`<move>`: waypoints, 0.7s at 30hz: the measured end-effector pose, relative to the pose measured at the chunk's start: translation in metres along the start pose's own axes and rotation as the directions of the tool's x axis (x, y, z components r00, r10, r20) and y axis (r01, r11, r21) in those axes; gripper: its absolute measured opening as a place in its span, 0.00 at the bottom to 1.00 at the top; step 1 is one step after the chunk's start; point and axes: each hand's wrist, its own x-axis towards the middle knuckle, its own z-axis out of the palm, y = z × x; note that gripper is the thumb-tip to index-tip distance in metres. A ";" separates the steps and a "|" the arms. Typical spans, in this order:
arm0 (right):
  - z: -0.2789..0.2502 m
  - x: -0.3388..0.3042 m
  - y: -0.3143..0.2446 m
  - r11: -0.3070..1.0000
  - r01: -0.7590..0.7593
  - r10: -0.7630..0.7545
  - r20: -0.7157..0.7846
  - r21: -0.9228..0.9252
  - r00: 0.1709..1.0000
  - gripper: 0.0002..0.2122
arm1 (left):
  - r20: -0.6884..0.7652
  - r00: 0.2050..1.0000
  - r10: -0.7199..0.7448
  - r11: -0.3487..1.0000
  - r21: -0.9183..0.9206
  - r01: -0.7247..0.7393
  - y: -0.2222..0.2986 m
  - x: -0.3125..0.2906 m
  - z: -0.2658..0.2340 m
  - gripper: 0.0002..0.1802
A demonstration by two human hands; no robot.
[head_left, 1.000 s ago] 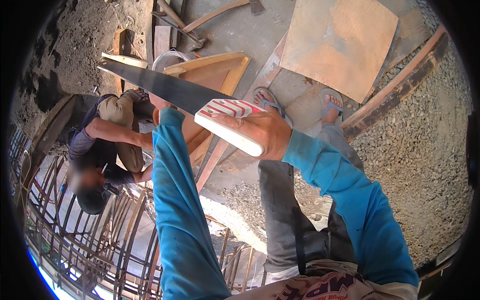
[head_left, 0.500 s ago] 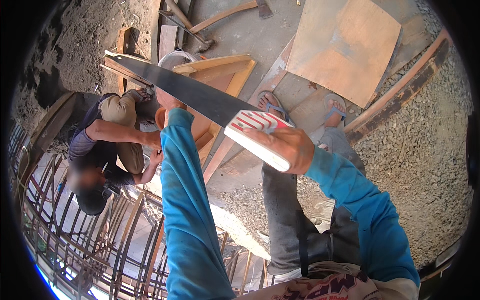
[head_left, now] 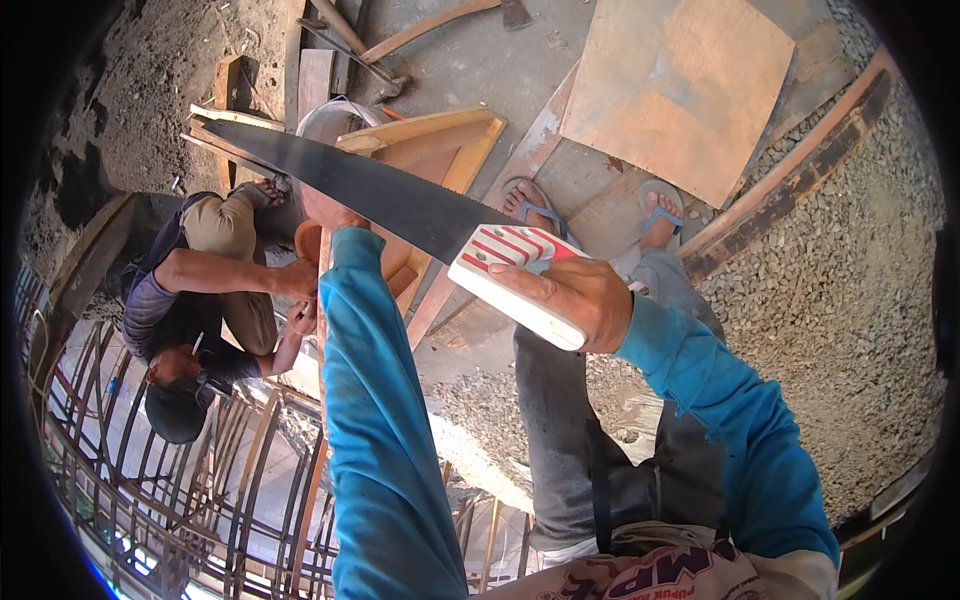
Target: The person joins wooden pieces together by hammering them with the head of an axe and then uses a hand saw to cut a section of a wooden board while working on the ground.
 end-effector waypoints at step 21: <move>-0.010 0.028 -0.049 0.992 -0.125 0.125 0.018 0.012 0.992 0.35 | 0.085 0.996 0.001 0.993 -0.119 0.009 0.004 0.016 -0.013 0.18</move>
